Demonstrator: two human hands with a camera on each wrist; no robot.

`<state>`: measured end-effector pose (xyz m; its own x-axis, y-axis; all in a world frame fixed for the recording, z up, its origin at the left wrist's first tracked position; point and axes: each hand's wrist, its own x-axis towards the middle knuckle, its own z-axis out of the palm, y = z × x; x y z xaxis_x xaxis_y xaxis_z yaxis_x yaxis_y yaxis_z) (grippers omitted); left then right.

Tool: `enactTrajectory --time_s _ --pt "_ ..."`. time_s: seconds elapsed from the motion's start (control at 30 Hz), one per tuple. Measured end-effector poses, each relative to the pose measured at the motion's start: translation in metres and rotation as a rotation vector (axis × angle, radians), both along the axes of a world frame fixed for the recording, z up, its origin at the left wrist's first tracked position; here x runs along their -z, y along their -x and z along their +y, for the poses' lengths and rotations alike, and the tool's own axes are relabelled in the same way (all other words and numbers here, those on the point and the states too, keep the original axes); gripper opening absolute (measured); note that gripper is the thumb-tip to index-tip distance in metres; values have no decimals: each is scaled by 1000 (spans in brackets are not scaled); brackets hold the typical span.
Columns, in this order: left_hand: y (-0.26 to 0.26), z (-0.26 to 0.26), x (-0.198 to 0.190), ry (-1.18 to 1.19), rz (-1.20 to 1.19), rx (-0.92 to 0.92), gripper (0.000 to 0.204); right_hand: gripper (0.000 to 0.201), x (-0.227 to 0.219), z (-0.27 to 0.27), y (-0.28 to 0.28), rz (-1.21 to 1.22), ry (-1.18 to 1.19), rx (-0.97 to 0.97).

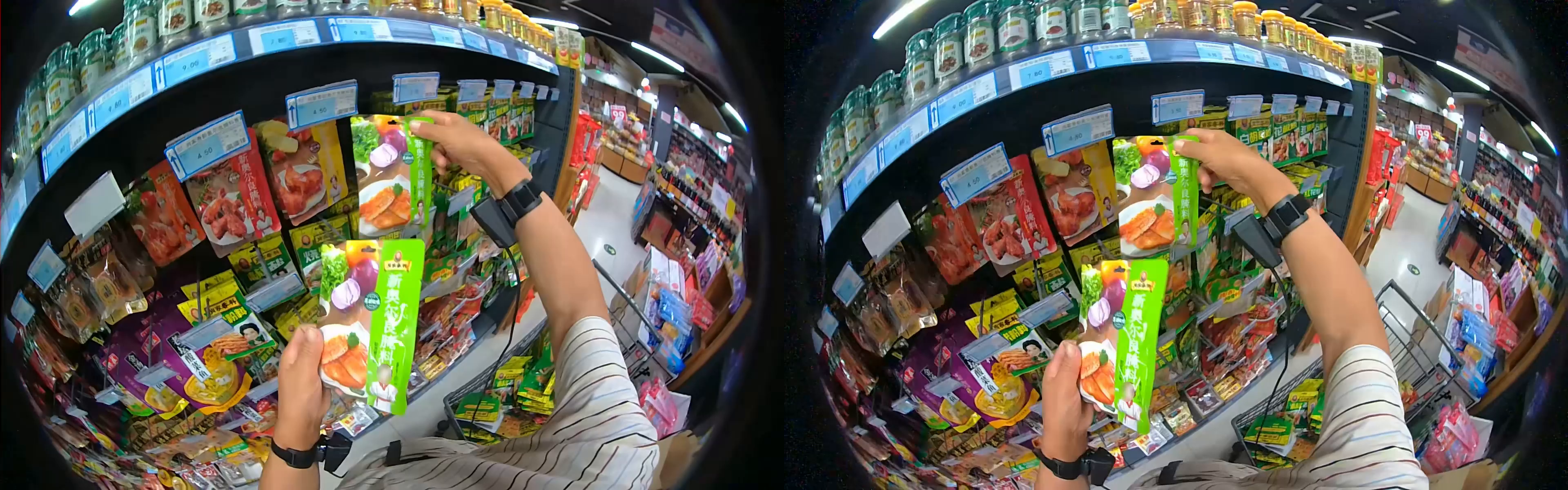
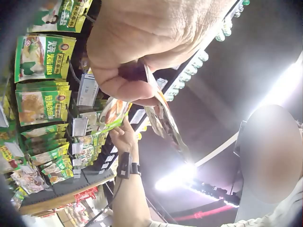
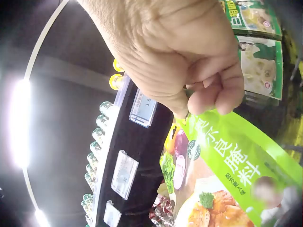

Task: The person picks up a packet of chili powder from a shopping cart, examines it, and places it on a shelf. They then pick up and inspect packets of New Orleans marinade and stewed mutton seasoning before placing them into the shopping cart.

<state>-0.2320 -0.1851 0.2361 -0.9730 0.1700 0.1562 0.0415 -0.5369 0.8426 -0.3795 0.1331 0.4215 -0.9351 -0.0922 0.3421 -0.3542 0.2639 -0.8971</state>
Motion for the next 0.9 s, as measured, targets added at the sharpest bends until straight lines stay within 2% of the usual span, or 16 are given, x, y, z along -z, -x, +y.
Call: enactTrajectory --time_s 0.1,0.23,0.27,0.47,0.9 --pt "-7 -2 5 -44 -52 43 24 35 1 7 8 16 -1 -16" --pt "-10 -8 22 -96 -79 49 21 50 3 5 14 16 16 58" --pt "-11 -9 27 -90 -80 58 20 61 3 6 18 16 8 58" --pt "-11 -12 44 -139 -132 118 21 57 0 6 34 -33 41 162" --pt "5 -21 70 -144 -213 219 22 39 -16 5 33 -75 67 185"
